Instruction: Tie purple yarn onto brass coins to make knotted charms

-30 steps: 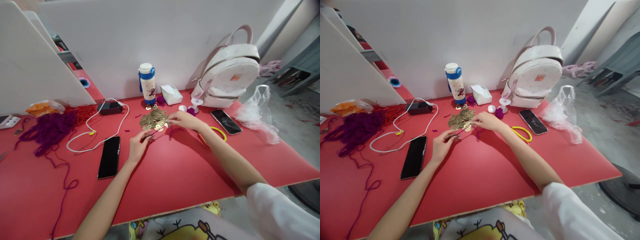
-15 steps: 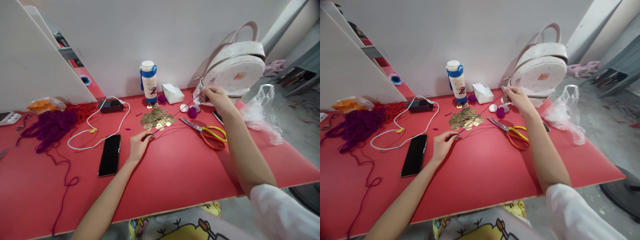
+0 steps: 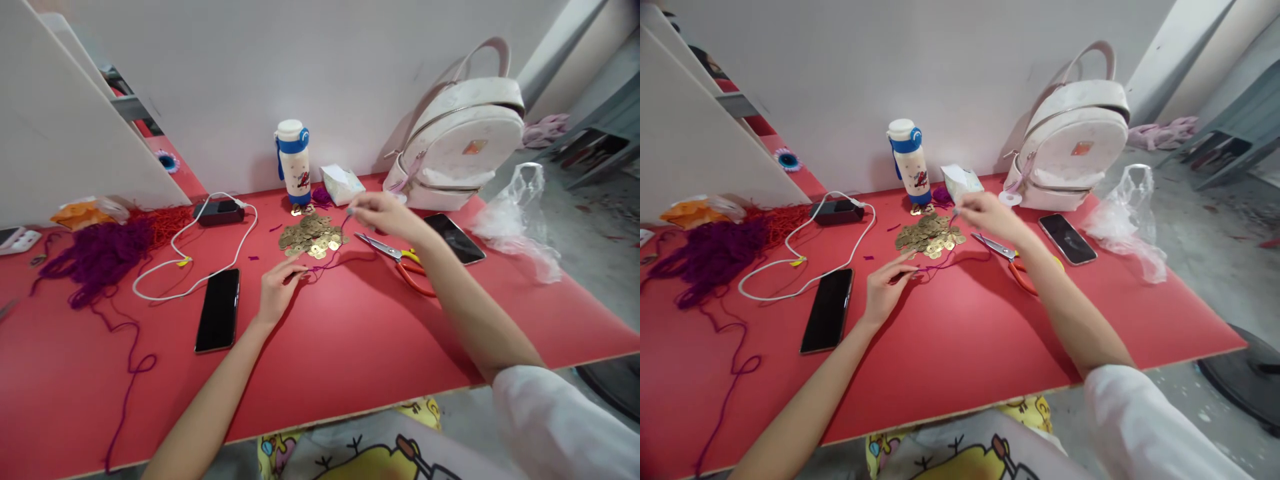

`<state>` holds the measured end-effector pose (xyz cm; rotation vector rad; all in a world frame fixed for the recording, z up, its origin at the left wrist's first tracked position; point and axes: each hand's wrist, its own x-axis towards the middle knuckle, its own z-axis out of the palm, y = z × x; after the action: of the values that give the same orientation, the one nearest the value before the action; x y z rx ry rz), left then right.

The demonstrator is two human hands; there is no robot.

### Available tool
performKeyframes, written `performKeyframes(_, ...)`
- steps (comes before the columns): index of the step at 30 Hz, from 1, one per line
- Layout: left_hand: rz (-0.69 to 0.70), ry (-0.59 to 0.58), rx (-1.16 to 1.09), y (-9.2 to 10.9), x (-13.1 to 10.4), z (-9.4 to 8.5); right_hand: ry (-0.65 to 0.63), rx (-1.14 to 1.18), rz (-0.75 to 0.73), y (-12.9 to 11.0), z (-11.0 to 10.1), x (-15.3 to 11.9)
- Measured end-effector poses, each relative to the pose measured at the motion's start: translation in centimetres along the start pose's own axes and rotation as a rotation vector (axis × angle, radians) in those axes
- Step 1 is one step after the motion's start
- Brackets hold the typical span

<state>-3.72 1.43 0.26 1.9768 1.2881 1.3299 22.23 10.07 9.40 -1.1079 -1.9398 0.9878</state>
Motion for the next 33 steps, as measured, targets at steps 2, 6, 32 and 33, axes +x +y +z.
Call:
performKeyframes(2, 0.018, 0.0, -0.003, 0.4, 0.1, 0.0, -0.095, -0.152, -0.084, -0.6, 3.0, -0.1)
performKeyframes(6, -0.122, 0.007, -0.106, 0.9, 0.0, 0.4, -0.168, -0.323, -0.139, -1.4, 7.7, -0.7)
performKeyframes(32, -0.361, -0.041, -0.428, 0.9, 0.1, 0.8, -0.03, -0.53, -0.047, 3.9, 8.3, 0.7)
performKeyframes(33, -0.356, -0.039, -0.416, 0.9, 0.1, 0.8, 0.0, -0.535, -0.026, 3.7, 8.2, 0.7)
